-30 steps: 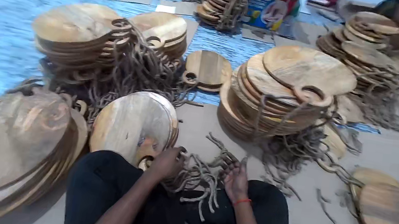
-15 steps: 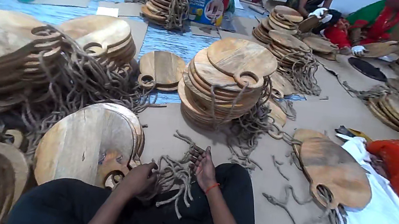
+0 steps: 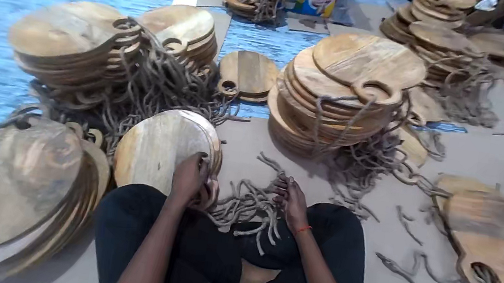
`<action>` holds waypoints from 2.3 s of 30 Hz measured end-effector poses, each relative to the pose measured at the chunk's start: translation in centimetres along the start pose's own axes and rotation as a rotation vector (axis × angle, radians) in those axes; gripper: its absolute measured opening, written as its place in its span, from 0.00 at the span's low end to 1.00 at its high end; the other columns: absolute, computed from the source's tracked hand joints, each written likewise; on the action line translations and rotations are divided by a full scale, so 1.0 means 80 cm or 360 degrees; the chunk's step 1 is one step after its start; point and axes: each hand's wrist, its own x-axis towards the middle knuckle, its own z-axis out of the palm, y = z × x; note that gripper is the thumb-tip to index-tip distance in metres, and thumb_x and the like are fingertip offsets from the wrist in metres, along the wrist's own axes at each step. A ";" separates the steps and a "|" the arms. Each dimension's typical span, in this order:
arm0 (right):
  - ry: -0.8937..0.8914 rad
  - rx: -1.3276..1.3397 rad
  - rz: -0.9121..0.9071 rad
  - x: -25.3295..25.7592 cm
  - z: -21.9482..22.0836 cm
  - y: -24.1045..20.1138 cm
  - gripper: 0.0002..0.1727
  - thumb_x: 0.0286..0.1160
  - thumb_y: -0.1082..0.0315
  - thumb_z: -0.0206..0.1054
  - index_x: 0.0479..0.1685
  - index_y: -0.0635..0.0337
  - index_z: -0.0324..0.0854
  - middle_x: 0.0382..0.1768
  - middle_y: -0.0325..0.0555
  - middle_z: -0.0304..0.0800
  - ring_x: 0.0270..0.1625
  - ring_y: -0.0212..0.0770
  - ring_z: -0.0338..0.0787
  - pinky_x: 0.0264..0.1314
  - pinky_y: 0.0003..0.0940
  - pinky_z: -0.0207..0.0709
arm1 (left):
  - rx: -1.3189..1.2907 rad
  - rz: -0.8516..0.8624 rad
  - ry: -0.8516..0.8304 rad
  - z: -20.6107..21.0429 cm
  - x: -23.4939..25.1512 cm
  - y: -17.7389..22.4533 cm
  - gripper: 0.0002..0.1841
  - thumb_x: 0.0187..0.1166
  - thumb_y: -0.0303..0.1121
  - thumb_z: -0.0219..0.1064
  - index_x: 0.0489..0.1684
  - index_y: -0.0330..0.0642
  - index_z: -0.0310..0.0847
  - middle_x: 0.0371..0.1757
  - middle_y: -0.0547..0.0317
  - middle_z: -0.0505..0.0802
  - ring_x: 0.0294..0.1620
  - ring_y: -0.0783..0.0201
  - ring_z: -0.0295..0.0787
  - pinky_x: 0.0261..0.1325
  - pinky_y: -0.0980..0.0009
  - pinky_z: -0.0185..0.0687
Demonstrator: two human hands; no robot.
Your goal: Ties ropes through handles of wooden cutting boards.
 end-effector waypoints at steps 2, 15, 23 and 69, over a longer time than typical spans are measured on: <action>-0.0080 -0.0297 -0.0127 -0.011 0.016 0.005 0.16 0.92 0.63 0.56 0.68 0.62 0.79 0.49 0.51 0.92 0.41 0.44 0.93 0.42 0.42 0.88 | 0.0058 -0.0137 0.0110 -0.013 -0.002 -0.003 0.19 0.92 0.39 0.54 0.74 0.43 0.79 0.61 0.43 0.91 0.60 0.42 0.90 0.66 0.37 0.79; -0.0898 -0.2150 -0.0306 -0.077 0.100 -0.001 0.20 0.77 0.73 0.63 0.68 0.57 0.84 0.70 0.57 0.84 0.79 0.60 0.76 0.82 0.59 0.65 | 0.0456 0.0261 -0.0874 0.035 -0.005 0.002 0.19 0.85 0.31 0.61 0.74 0.44 0.80 0.66 0.49 0.90 0.66 0.51 0.88 0.75 0.48 0.77; -0.0475 -0.1978 -0.0353 -0.011 0.002 -0.024 0.32 0.65 0.55 0.81 0.72 0.53 0.81 0.69 0.54 0.84 0.75 0.60 0.79 0.78 0.60 0.71 | 0.0888 0.0382 -0.0979 0.070 -0.019 0.019 0.28 0.72 0.38 0.75 0.74 0.50 0.80 0.72 0.47 0.86 0.80 0.41 0.72 0.78 0.36 0.65; -0.0151 0.0775 0.0576 -0.097 0.068 -0.013 0.12 0.89 0.63 0.61 0.57 0.61 0.81 0.38 0.42 0.85 0.36 0.33 0.84 0.38 0.28 0.80 | -0.0005 0.0554 -0.0862 0.104 -0.022 0.038 0.21 0.91 0.41 0.50 0.57 0.30 0.83 0.42 0.40 0.90 0.47 0.46 0.89 0.60 0.45 0.81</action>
